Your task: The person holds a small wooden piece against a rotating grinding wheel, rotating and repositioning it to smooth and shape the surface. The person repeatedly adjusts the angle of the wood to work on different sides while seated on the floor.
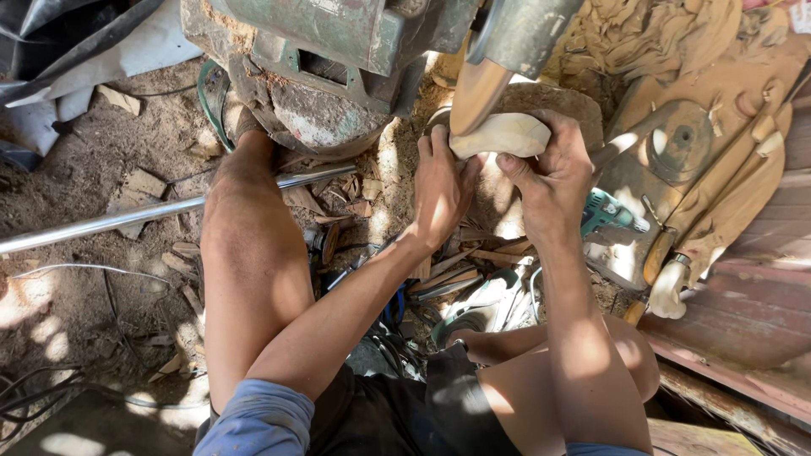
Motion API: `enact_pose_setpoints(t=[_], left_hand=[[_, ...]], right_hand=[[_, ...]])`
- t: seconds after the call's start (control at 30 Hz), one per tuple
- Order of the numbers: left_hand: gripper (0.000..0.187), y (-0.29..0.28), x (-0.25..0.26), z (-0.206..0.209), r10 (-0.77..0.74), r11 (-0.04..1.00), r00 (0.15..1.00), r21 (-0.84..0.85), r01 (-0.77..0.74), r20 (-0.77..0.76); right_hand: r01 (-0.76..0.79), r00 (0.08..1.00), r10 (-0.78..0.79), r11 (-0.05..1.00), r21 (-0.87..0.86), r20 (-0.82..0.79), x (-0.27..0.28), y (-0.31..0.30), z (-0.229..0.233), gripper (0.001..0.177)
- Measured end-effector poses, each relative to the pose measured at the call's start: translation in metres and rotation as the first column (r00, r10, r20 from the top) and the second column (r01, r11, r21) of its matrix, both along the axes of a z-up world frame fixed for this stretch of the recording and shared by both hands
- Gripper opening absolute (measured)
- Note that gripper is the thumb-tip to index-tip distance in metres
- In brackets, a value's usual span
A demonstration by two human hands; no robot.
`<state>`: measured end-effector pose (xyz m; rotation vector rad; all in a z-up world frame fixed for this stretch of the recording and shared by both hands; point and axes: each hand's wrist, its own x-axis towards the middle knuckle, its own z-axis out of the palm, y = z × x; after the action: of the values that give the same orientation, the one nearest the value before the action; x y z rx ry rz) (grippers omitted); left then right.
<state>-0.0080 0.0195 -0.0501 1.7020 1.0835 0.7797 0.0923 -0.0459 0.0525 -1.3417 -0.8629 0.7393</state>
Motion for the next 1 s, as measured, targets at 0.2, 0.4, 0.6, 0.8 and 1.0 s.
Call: enact_pose_setpoints(t=[0.2,0.4,0.6,0.8,1.0], left_hand=[[0.046,0.001,0.004,0.003,0.025,0.997,1.0,-0.078,-0.024,0.005],[0.058,-0.002,0.02,-0.006,0.025,0.992,0.982,-0.13,-0.001,0.188],[0.06,-0.01,0.031,-0.024,-0.06,0.945,0.955,-0.29,0.148,0.291],[0.041,-0.023,0.051,-0.041,-0.091,0.849,0.884,-0.429,0.309,0.458],[0.052,-0.038,0.07,-0.038,0.018,0.742,0.645,-0.443,0.504,0.764]], right_hand=[[-0.082,0.991,0.082,0.997,-0.001,0.106,0.009,0.012,-0.011,0.055],[-0.073,0.962,0.099,0.991,-0.108,0.255,0.008,0.019,-0.011,0.053],[-0.029,0.91,0.101,0.983,-0.182,0.402,0.007,0.022,-0.007,0.05],[0.022,0.763,0.121,0.977,-0.213,0.635,0.007,0.027,0.001,0.055],[0.053,0.61,0.167,0.967,-0.249,0.775,0.008,0.032,0.013,0.055]])
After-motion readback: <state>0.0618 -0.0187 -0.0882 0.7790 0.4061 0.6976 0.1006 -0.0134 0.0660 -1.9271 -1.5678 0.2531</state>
